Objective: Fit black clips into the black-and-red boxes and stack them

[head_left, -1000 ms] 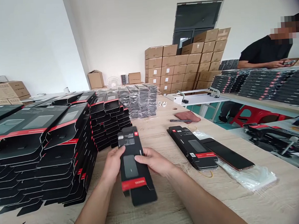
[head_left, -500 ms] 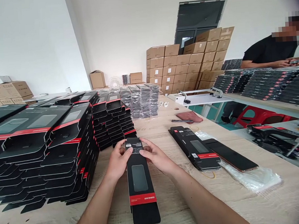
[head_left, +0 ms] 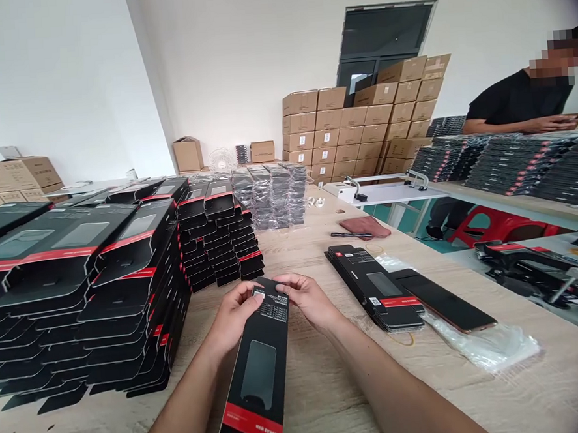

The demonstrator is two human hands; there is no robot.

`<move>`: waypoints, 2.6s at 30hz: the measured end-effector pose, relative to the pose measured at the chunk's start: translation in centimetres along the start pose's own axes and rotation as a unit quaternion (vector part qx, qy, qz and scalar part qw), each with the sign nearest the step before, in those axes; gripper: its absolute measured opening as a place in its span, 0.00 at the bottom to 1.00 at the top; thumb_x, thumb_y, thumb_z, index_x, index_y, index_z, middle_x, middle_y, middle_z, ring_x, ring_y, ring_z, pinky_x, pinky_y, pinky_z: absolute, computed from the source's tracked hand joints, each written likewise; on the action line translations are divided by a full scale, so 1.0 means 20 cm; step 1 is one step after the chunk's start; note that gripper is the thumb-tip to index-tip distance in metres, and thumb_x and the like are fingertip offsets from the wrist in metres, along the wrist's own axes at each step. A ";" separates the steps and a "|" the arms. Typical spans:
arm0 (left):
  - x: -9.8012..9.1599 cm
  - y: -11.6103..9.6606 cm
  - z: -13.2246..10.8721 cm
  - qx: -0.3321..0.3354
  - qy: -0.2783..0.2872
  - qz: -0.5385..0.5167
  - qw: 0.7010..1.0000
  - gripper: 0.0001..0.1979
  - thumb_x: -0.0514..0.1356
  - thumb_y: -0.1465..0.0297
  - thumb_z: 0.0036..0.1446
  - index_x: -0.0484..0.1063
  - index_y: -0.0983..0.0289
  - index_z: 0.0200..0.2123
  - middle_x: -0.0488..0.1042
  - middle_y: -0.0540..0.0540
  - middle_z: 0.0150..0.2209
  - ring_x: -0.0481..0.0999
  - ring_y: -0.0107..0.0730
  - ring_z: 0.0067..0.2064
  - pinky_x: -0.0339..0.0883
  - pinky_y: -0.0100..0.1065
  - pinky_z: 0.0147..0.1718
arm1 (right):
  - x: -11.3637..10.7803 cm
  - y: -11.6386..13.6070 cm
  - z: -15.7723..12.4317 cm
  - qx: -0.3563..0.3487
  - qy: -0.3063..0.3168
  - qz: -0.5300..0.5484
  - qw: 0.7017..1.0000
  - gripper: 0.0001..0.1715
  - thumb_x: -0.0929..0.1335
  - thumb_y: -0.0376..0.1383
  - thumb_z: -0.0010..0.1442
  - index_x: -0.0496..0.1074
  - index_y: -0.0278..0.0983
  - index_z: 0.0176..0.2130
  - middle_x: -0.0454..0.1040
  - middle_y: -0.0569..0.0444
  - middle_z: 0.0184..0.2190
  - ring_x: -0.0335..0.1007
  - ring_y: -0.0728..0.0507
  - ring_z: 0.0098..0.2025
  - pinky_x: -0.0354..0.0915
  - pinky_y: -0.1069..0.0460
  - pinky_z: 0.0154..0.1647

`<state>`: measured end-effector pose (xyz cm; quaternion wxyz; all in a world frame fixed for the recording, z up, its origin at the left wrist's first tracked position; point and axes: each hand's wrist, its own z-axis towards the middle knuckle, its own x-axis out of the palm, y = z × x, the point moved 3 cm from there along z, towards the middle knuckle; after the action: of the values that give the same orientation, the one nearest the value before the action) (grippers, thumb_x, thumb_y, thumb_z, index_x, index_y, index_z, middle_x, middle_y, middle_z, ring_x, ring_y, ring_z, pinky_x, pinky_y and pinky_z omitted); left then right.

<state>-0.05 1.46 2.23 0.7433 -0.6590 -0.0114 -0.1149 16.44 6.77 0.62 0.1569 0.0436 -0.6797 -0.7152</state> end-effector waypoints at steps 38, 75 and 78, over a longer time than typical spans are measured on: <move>-0.01 0.02 0.00 0.051 -0.026 -0.060 0.997 0.13 0.63 0.63 0.52 0.73 0.62 0.41 0.71 0.50 0.34 0.68 0.26 0.32 0.61 0.27 0.31 | 0.09 0.09 -0.09 0.020 0.128 0.049 0.990 0.22 0.68 0.50 0.57 0.76 0.35 0.40 0.76 0.50 0.33 0.70 0.44 0.36 0.64 0.49 0.39; -0.19 0.01 0.07 0.097 -0.242 -0.115 0.959 0.24 0.61 0.57 0.52 0.66 0.59 0.51 0.65 0.61 0.54 0.77 0.40 0.43 0.72 0.32 0.30 | 0.32 0.87 0.39 -0.112 -0.044 -0.087 0.989 0.23 0.72 0.45 0.51 0.74 0.40 0.46 0.78 0.52 0.39 0.74 0.45 0.35 0.68 0.54 0.31; -0.17 0.03 0.07 0.095 -0.234 -0.073 0.965 0.23 0.63 0.59 0.51 0.68 0.59 0.49 0.67 0.60 0.53 0.77 0.39 0.42 0.71 0.29 0.28 | 0.51 1.03 0.66 -0.092 -0.041 -0.213 0.972 0.26 0.67 0.51 0.56 0.73 0.34 0.44 0.77 0.49 0.32 0.72 0.47 0.26 0.66 0.54 0.25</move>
<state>-3.12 3.35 1.23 0.7688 -0.5911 -0.2438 -0.0102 6.58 16.09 23.37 -0.0232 0.1434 -0.5917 -0.7930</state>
